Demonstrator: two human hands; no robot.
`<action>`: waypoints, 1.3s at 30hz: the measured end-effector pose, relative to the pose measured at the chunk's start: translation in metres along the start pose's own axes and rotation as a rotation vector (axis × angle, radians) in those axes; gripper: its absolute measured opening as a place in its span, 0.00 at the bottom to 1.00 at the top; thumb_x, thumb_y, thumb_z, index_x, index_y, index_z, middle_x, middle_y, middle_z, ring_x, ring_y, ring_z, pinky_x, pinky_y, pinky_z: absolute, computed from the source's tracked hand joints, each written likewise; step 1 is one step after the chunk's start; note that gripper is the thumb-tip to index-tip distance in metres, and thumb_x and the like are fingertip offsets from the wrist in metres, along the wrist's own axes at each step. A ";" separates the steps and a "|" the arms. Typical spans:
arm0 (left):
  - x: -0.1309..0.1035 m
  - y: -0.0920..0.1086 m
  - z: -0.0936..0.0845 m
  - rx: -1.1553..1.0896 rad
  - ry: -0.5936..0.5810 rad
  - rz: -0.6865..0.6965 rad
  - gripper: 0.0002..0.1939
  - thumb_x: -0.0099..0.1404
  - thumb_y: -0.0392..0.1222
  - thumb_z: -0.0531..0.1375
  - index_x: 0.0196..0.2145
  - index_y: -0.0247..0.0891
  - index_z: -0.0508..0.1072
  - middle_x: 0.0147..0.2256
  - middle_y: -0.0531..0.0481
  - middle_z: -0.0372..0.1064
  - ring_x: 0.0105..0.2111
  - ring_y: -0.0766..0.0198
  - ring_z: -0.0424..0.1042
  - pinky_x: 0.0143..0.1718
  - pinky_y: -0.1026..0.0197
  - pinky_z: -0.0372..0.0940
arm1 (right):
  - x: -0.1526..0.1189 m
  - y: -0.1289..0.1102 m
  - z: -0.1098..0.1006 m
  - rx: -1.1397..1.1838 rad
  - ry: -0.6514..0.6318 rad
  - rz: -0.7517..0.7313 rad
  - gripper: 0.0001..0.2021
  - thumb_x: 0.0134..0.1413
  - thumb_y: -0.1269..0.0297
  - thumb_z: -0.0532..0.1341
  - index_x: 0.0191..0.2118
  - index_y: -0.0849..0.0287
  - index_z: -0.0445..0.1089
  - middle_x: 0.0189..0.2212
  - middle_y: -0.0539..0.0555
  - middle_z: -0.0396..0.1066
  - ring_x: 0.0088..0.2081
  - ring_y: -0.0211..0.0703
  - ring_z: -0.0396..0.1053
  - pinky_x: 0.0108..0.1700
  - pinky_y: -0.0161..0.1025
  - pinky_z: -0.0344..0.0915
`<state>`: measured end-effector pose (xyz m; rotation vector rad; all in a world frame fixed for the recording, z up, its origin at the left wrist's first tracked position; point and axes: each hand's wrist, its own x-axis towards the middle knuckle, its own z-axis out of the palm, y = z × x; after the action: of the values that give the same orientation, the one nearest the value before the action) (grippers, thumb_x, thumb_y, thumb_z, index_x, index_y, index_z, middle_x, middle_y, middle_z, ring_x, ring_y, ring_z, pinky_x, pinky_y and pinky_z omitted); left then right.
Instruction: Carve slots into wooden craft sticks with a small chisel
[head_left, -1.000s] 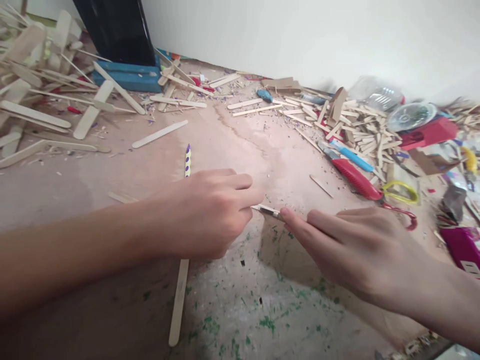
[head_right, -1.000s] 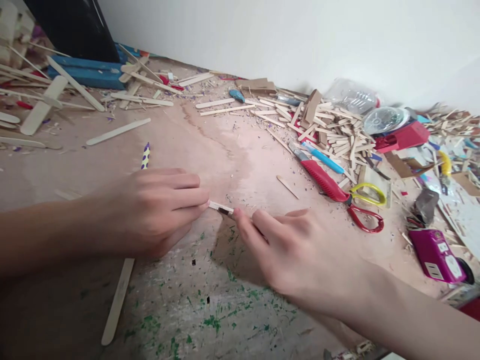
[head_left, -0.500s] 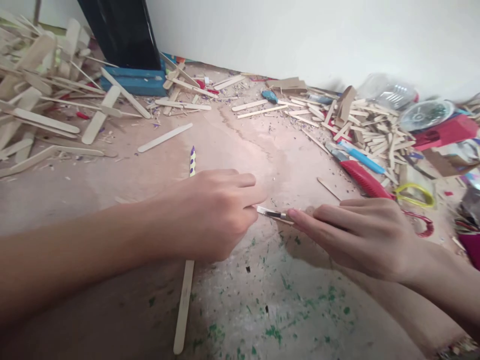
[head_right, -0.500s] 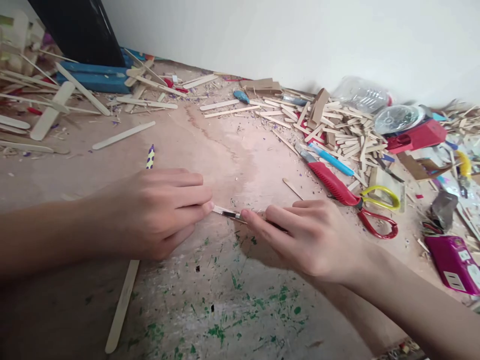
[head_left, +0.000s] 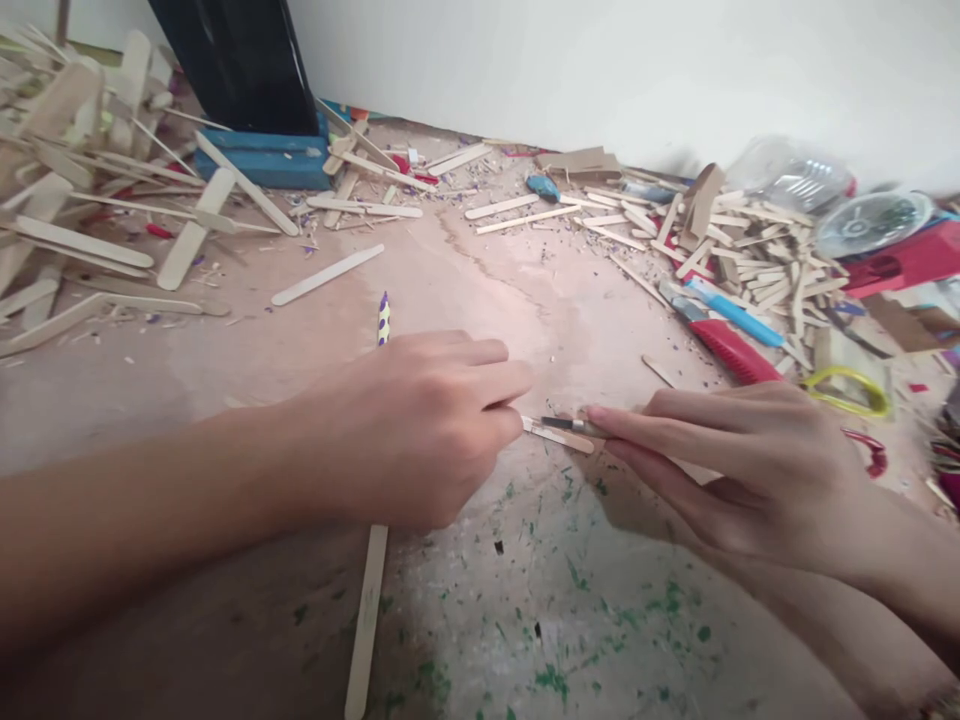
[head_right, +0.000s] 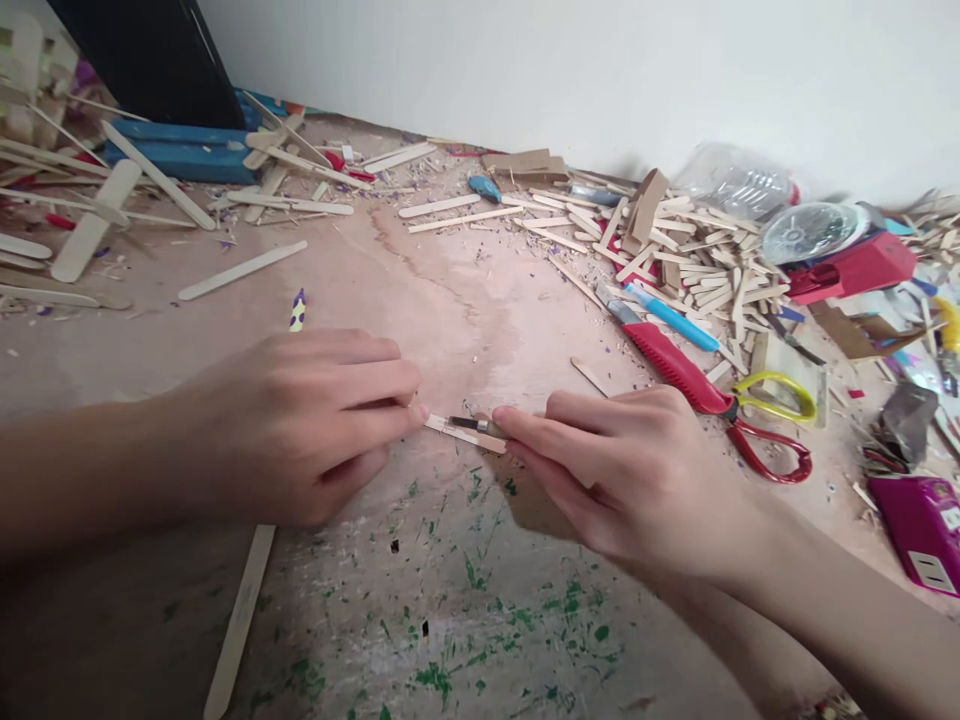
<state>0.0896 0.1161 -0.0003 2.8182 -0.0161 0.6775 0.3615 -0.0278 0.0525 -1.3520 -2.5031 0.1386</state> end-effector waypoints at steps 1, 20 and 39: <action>0.001 0.000 -0.001 -0.017 -0.007 -0.020 0.18 0.75 0.29 0.54 0.32 0.38 0.81 0.35 0.47 0.75 0.35 0.56 0.70 0.39 0.49 0.69 | 0.001 -0.002 -0.002 0.051 0.003 0.058 0.13 0.78 0.74 0.63 0.61 0.61 0.79 0.28 0.46 0.74 0.24 0.31 0.67 0.26 0.34 0.58; 0.002 -0.013 0.001 -0.082 0.012 -0.246 0.15 0.82 0.34 0.59 0.39 0.39 0.84 0.40 0.51 0.81 0.41 0.58 0.75 0.46 0.51 0.63 | 0.038 0.005 0.033 0.428 0.378 0.653 0.09 0.69 0.61 0.72 0.49 0.52 0.91 0.42 0.56 0.89 0.34 0.46 0.85 0.28 0.35 0.78; 0.003 -0.012 -0.010 -0.151 -0.052 -0.431 0.12 0.80 0.40 0.61 0.41 0.42 0.85 0.40 0.54 0.78 0.40 0.61 0.74 0.45 0.54 0.64 | 0.033 0.014 0.041 0.679 0.459 0.740 0.12 0.67 0.64 0.73 0.53 0.51 0.90 0.34 0.52 0.86 0.20 0.33 0.67 0.21 0.34 0.65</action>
<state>0.0888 0.1301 0.0074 2.5668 0.4933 0.4787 0.3440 0.0096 0.0175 -1.6545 -1.3058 0.6690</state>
